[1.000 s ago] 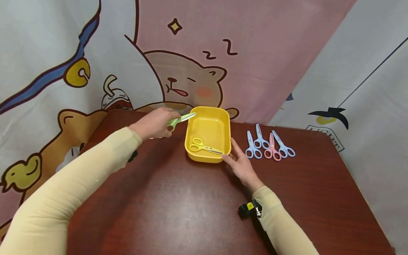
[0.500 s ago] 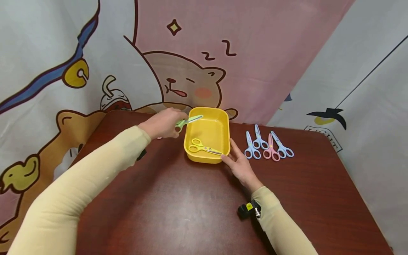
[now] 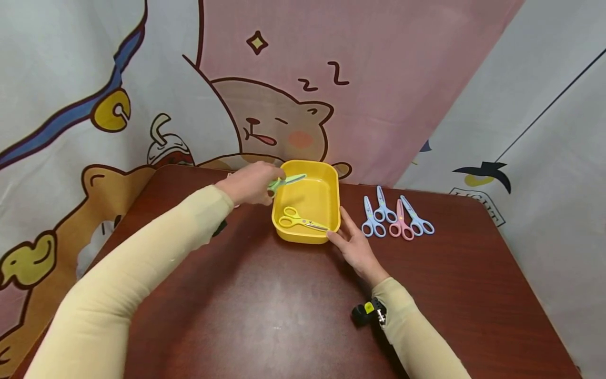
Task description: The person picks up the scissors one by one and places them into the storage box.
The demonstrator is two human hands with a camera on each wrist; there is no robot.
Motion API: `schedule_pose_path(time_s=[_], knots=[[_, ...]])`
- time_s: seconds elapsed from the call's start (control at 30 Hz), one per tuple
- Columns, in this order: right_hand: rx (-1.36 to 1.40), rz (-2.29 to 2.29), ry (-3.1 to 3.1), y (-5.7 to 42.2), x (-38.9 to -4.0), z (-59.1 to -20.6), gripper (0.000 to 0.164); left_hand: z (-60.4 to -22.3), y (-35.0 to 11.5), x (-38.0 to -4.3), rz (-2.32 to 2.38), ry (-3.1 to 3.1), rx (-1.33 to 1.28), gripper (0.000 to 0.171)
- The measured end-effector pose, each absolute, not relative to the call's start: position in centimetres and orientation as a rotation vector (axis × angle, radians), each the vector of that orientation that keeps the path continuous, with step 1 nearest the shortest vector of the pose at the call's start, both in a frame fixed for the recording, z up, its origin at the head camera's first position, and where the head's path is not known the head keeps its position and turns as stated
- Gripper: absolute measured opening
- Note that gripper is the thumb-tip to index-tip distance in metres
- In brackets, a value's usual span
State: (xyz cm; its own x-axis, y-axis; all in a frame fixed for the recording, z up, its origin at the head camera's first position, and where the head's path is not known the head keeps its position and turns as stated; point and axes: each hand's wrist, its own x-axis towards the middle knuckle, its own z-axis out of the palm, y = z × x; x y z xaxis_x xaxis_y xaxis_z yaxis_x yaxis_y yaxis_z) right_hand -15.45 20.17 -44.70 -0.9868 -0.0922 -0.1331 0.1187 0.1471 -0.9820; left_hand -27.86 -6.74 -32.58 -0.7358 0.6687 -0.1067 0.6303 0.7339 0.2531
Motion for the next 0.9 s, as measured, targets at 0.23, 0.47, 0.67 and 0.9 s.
schedule_pose_path(time_s=[0.23, 0.47, 0.67, 0.9], knots=[[0.028, -1.941, 2.267, 20.2, -15.5, -44.9, 0.079, -32.8, -6.1, -28.0, 0.312, 2.726, 1.049, 0.056], [0.031, -1.942, 2.266, 20.2, -15.4, -44.8, 0.080, -33.0, -5.5, -28.1, 0.343, 2.702, 1.057, 0.057], [0.016, -1.964, 2.256, 20.2, -15.4, -45.0, 0.080, -33.5, -4.8, -28.2, 0.360, 2.688, 1.054, 0.058], [0.006, -2.025, 2.201, 20.1, -15.5, -45.2, 0.080, -34.3, -4.0, -28.4, 0.392, 2.668, 1.069, 0.058]])
